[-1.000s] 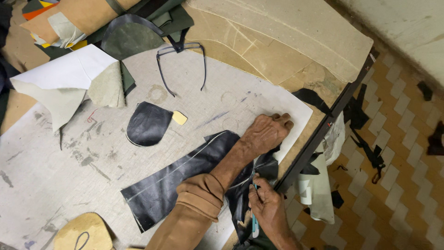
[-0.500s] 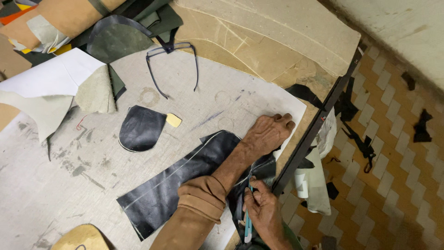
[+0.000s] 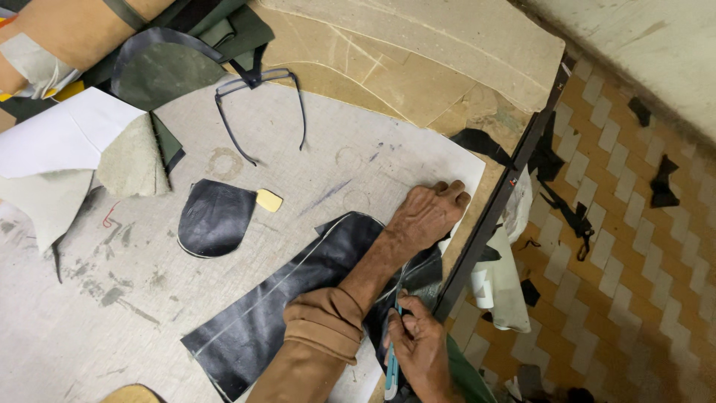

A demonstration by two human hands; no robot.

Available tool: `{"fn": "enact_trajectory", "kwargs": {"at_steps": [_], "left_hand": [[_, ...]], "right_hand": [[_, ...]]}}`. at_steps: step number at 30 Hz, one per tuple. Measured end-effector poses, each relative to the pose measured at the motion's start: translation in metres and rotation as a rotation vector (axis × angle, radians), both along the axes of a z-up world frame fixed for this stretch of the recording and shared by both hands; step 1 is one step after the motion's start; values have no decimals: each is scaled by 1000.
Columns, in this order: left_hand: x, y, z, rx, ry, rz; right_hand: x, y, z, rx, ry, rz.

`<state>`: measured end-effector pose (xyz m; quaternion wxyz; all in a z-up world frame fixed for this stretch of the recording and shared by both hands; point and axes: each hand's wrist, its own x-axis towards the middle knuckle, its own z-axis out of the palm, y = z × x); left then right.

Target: The person uses a utility knife to cut a piece of black leather on a workbench. They place a cardboard template on the leather, trace around it with a marking tool, and then cut along the marked lines to produce a shaped leather piece.

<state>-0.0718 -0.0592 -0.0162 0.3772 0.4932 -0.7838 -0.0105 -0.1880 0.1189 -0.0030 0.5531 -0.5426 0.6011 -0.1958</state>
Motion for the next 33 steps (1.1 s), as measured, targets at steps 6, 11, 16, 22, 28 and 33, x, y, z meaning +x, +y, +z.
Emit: {"fn": "enact_trajectory", "kwargs": {"at_steps": [6,11,16,22,28,33], "left_hand": [[1,2,0,12,19,11],[1,2,-1,0,44,29],[-2,1,-7,33,62,27],[-3,-3,-9,32,22,54],[17,19,27,-105,226,37],[30,120,52,328,224,326]], "right_hand": [[4,3,-3,62,-98,-111],[7,2,-2,54,-81,-121],[7,7,-4,27,-117,-124],[9,12,-8,89,-96,-140],[-23,-3,-2,168,-227,-27],[-105,-37,23,36,-52,-126]]}}
